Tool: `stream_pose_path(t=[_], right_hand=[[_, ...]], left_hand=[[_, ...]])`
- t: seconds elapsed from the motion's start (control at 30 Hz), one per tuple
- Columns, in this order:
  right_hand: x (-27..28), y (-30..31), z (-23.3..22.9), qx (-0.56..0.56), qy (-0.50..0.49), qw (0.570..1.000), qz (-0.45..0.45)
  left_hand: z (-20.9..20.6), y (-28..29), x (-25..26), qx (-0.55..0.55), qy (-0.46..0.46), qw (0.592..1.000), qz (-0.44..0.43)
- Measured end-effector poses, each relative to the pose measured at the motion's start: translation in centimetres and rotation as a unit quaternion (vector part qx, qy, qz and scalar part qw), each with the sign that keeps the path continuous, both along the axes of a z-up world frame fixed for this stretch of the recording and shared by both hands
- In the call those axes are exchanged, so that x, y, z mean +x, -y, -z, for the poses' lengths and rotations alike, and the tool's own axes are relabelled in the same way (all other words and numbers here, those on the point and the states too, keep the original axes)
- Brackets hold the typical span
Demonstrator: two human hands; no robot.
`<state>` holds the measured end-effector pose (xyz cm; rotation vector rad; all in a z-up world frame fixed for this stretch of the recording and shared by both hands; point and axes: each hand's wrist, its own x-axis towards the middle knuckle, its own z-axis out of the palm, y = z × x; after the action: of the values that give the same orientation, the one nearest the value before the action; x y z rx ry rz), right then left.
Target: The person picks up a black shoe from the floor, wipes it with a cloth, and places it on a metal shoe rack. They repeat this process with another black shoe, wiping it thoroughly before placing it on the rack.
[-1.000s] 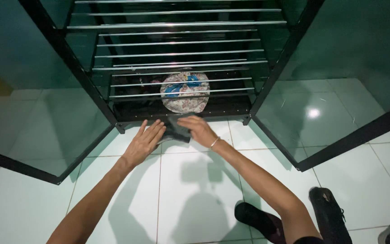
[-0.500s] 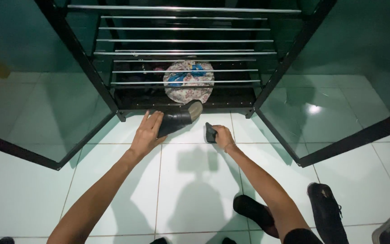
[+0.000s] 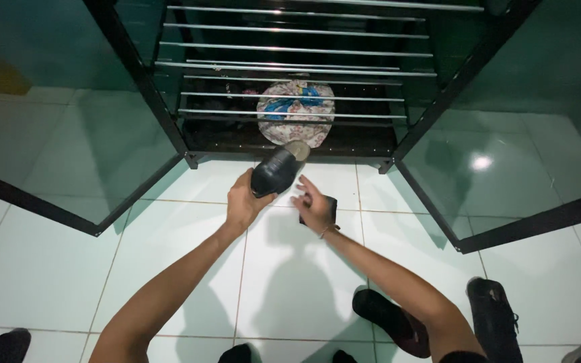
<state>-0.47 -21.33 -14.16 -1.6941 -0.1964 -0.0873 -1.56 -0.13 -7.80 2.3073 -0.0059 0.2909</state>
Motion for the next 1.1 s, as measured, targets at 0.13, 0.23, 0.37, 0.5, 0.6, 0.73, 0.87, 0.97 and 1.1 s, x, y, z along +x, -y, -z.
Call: stream_pose_path(t=[0.13, 0.23, 0.37, 0.5, 0.6, 0.73, 0.87, 0.97, 1.1], right_hand=[[-1.3, -3.2, -2.7, 0.148, -0.112, 0.983, -0.005], [-1.5, -3.1, -4.5, 0.084, -0.067, 0.994, 0.027], [-1.2, -2.0, -6.5, -0.004, -0.03, 1.0, 0.002], [-1.2, -2.3, -8.3, -0.02, -0.012, 1.0, -0.018], [-2.3, -2.5, -10.6, -0.034, 0.019, 0.999, -0.016], [-3.3, -2.8, -14.4, -0.049, 0.041, 0.997, -0.033], [-3.2, -2.9, -17.5, -0.117, 0.041, 0.992, -0.039], [-2.5, -3.2, -19.2, -0.139, 0.076, 0.987, -0.032], [-1.5, -3.6, -22.2, -0.134, 0.128, 0.982, -0.028]], left_hand=[[-0.2, 1.1, -0.7, -0.03, -0.052, 0.998, -0.018], [-2.3, 0.7, -2.4, -0.094, -0.08, 0.992, -0.012], [-5.5, -0.3, -4.2, -0.161, -0.113, 0.98, 0.021], [-9.5, -0.1, -6.3, -0.208, -0.096, 0.973, 0.027], [-11.5, -0.1, -7.8, -0.225, -0.046, 0.973, 0.028], [-15.0, 0.3, -9.5, -0.264, 0.011, 0.964, 0.03], [-14.8, -0.7, -8.5, -0.24, 0.057, 0.969, 0.024], [-15.3, -1.1, -8.0, -0.233, 0.091, 0.968, 0.03], [-15.7, -1.8, -7.1, -0.218, 0.137, 0.966, 0.036]])
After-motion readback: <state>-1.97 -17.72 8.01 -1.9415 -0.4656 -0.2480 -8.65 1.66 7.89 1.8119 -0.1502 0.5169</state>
